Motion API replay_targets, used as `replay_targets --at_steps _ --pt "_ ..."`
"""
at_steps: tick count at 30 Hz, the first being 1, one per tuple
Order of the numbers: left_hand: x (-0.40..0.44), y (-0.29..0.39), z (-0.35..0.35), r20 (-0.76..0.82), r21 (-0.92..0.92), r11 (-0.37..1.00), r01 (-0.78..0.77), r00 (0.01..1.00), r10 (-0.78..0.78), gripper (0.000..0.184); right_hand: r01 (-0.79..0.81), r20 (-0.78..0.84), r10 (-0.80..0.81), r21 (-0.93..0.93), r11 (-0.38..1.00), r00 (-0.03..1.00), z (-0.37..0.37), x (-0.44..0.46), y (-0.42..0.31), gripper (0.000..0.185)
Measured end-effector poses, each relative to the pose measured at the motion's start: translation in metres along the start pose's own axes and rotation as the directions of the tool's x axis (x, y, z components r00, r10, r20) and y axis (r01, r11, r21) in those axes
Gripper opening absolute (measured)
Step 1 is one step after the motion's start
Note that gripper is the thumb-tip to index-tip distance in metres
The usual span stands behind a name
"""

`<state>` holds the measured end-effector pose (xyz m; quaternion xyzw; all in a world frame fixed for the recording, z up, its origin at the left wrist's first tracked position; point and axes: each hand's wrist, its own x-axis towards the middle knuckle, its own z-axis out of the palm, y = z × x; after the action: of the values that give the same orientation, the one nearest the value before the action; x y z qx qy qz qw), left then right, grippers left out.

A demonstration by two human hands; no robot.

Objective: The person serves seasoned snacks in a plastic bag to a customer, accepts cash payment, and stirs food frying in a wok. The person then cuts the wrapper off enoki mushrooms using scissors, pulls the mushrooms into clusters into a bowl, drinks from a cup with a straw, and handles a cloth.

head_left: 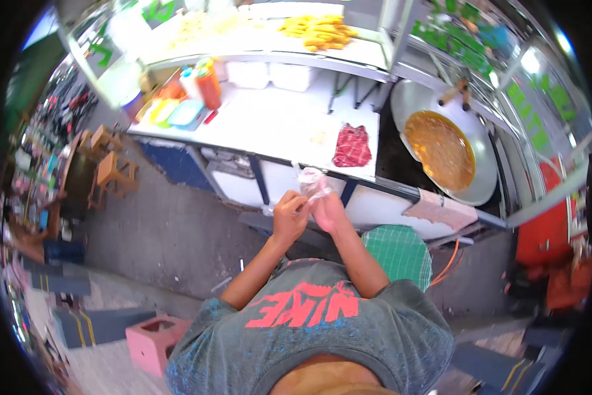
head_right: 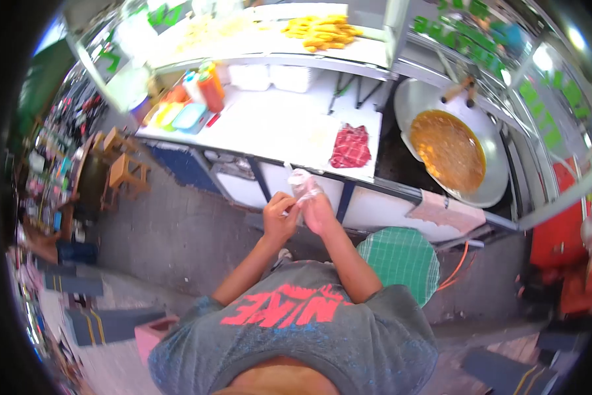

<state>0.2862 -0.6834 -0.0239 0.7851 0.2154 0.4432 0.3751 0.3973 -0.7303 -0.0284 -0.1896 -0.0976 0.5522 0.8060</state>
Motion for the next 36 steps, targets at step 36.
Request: replay_targets --at_steps 36 --pt "0.002 0.022 0.050 0.283 -0.140 0.958 -0.250 0.917 0.281 0.025 0.016 -0.023 -0.022 -0.253 0.967 0.999 -0.015 -0.028 -0.043 0.066"
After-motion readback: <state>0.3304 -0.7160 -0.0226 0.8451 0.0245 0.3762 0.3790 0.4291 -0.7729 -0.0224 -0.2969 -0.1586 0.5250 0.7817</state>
